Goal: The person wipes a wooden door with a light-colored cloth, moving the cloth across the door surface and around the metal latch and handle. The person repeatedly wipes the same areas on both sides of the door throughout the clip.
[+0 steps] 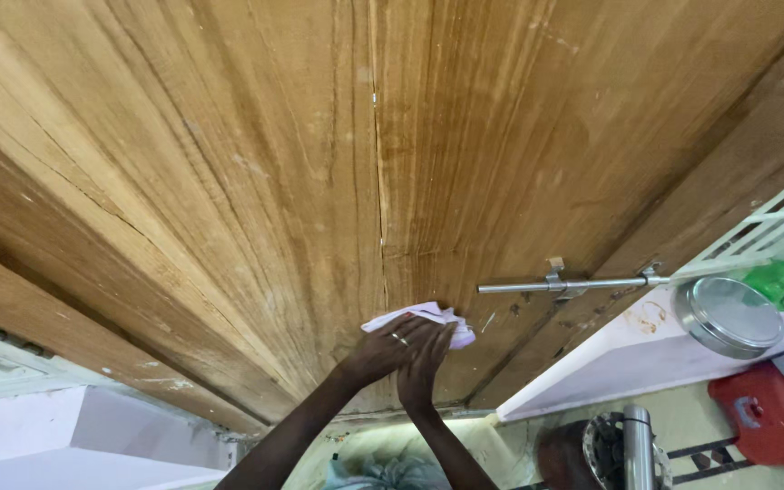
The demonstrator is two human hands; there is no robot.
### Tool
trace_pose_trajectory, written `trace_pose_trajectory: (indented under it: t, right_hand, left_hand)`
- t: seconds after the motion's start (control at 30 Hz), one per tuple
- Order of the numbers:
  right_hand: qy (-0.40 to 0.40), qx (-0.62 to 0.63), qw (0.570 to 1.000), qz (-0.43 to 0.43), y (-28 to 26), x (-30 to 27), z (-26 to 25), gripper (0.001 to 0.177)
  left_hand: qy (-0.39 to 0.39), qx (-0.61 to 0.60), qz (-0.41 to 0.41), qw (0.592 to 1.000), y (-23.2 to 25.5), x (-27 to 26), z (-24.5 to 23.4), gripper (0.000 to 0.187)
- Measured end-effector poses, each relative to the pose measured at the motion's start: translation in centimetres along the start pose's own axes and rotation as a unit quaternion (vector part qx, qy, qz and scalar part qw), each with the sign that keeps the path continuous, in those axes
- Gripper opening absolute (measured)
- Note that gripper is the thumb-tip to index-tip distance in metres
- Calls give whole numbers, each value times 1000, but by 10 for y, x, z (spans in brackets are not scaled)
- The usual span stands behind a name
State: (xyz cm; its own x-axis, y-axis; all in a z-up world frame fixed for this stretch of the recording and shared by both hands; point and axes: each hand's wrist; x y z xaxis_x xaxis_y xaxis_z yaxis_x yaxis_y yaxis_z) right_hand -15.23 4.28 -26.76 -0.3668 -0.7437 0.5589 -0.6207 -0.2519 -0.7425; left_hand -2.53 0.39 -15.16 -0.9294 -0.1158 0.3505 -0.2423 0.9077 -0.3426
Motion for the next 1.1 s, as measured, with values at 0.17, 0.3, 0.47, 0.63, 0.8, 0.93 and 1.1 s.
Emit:
trace_pose_trajectory:
  t: [0.17,0.3,0.47,0.63,0.8,0.93,1.1]
  right_hand:
    - [58,178,966,177,-17,23,-32,71]
    - [91,236,944,210,-35,48,-77,68]
    - [196,214,944,158,-51,87,-160,65]
    - [272,119,954,53,-67,147,-242,62]
    - [181,-68,981,-37,-72,179,-247,59]
    - [100,-202,968,-109,-49,179,-250,56]
    - [91,-239,944,-207,-7,197,-290,50]
  left_hand:
    - [80,-89,69,990,16,91,65,52]
    - [-13,-52,46,997,35,145,81,34]
    - [107,-111,116,981,66,197,15,39]
    - [243,-100,103,959,66,273,-63,57]
    - [198,-57,-78,975,20,258,-84,60]
    - [223,19,-112,968,33,225,-81,54]
    - [199,94,-160,962,57,267,-72,55]
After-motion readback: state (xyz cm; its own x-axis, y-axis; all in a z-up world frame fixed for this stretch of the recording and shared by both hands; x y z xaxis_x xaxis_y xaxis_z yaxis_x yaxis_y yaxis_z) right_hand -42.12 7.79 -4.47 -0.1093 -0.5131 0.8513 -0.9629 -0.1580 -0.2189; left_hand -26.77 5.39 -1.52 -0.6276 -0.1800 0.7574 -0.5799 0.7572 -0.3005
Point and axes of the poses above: each hand's wrist, its own x-axis towards the middle knuckle, its own z-axis out of the palm, y = z × x, and after that the axes turned 12 degrees about z, right-handed
